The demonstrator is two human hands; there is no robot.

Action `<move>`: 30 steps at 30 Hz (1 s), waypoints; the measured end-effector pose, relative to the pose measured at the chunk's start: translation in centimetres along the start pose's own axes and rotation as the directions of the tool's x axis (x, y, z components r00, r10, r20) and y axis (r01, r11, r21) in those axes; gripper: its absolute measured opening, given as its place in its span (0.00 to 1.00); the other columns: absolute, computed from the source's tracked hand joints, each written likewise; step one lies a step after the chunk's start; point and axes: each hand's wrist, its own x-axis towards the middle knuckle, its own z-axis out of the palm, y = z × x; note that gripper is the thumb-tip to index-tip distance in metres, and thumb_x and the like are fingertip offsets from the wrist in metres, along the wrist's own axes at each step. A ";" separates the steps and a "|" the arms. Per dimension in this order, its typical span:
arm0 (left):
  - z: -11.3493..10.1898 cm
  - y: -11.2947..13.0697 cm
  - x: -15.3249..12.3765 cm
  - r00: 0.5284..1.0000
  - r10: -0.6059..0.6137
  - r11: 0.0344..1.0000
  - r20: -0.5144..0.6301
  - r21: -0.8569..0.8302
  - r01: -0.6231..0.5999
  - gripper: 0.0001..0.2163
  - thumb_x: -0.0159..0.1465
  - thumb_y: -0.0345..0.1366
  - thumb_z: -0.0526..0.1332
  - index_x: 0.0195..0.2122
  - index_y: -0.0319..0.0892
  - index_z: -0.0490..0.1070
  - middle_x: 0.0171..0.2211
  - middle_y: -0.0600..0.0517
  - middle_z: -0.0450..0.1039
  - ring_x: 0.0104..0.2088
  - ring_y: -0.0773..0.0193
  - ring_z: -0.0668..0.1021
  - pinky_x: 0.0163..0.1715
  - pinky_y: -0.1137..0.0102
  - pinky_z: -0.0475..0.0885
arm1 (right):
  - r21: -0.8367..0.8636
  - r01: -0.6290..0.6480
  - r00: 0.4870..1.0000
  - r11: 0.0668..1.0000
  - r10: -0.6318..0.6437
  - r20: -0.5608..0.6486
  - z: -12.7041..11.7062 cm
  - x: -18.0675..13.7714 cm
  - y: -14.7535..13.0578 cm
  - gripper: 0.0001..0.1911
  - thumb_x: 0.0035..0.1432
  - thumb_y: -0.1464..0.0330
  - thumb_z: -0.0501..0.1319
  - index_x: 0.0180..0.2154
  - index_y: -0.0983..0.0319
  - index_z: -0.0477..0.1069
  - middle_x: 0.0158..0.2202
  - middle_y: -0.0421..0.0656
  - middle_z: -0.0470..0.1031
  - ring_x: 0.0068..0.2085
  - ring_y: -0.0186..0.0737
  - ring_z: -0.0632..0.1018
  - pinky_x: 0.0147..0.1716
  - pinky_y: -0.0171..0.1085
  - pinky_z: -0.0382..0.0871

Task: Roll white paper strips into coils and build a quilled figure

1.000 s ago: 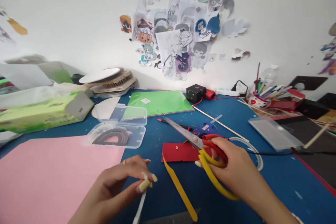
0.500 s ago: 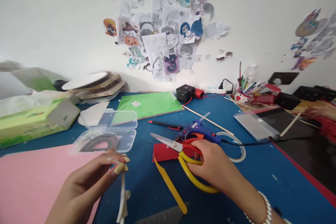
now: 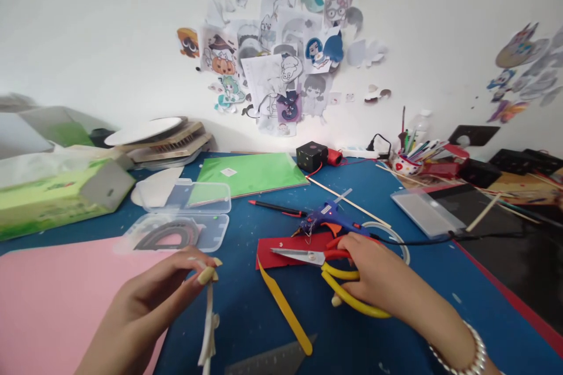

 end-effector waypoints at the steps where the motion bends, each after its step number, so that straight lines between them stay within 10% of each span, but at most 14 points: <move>1: 0.0 0.0 0.0 1.000 0.003 1.000 0.010 0.011 -0.003 0.02 0.50 0.34 0.62 0.21 0.46 0.72 0.26 0.56 0.74 0.31 0.64 0.75 0.33 0.75 0.69 | 0.002 -0.002 1.000 1.000 0.002 0.009 0.0 -0.1 0.2 0.19 0.36 0.67 0.66 0.36 0.60 0.68 0.36 0.42 0.72 0.36 0.43 0.74 0.32 0.36 0.68; 11: -0.1 -0.3 0.3 0.999 -0.002 0.997 0.049 0.077 -0.002 0.03 0.51 0.35 0.62 0.21 0.45 0.71 0.27 0.55 0.75 0.32 0.63 0.75 0.34 0.75 0.70 | 0.062 -0.017 1.000 0.998 0.016 0.016 -1.1 -0.8 2.4 0.18 0.40 0.61 0.65 0.35 0.59 0.67 0.30 0.40 0.70 0.30 0.38 0.72 0.27 0.34 0.66; 22: -0.2 -0.8 0.7 0.998 -0.053 0.991 0.030 0.122 0.049 0.02 0.52 0.37 0.61 0.25 0.45 0.71 0.31 0.55 0.75 0.38 0.60 0.76 0.39 0.73 0.70 | -0.019 -0.111 0.948 0.994 0.101 -0.302 -1.1 1.7 3.2 0.13 0.56 0.61 0.52 0.39 0.63 0.65 0.37 0.48 0.70 0.41 0.46 0.71 0.41 0.43 0.63; 30: -0.2 -0.9 0.6 0.998 -0.042 0.984 0.056 0.173 0.032 0.04 0.52 0.38 0.61 0.24 0.44 0.70 0.32 0.53 0.77 0.39 0.58 0.76 0.39 0.70 0.70 | -0.129 -0.108 0.966 0.986 0.074 -0.248 0.4 2.4 4.6 0.13 0.57 0.62 0.55 0.40 0.64 0.67 0.38 0.44 0.70 0.39 0.38 0.72 0.40 0.43 0.66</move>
